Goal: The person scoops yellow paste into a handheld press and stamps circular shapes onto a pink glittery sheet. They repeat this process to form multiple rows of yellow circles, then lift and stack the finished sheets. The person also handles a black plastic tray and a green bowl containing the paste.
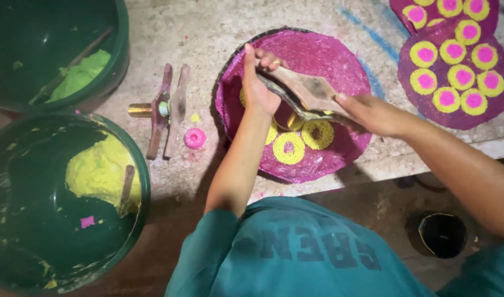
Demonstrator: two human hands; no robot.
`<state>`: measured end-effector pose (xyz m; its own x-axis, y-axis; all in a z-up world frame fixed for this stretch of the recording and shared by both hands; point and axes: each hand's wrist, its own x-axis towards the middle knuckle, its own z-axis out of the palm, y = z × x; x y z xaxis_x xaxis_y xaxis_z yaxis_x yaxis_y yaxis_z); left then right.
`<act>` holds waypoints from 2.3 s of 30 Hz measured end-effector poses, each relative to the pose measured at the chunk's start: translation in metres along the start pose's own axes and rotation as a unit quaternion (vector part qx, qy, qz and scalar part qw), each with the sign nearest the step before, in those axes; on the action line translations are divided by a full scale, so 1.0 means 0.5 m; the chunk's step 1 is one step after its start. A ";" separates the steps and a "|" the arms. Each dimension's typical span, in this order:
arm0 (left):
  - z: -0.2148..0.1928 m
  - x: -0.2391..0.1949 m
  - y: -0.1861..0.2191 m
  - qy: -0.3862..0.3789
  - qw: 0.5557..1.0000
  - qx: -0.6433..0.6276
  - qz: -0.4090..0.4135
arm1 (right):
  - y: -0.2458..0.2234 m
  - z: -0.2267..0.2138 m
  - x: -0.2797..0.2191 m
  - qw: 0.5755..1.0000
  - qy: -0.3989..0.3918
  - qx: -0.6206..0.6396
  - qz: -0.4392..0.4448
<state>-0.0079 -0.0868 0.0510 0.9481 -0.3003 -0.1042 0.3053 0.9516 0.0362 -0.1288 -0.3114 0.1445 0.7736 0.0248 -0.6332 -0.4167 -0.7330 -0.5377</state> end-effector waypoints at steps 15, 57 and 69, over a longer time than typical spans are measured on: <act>-0.080 0.021 -0.010 0.095 0.994 -0.023 0.043 | -0.080 0.014 -0.008 0.977 0.090 -0.192 -0.042; -0.032 -0.169 -0.036 -0.088 0.258 0.962 0.025 | 0.183 0.132 -0.035 0.873 0.319 0.289 -0.229; -0.023 -0.171 -0.040 -0.083 0.239 0.967 0.000 | 0.251 0.161 -0.072 0.850 0.357 0.333 -0.196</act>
<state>-0.0960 -0.0792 0.0478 0.8891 -0.4524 -0.0692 -0.3782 -0.8115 0.4455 -0.2474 -0.3494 0.0549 0.9089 -0.4152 0.0395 -0.0536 -0.2101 -0.9762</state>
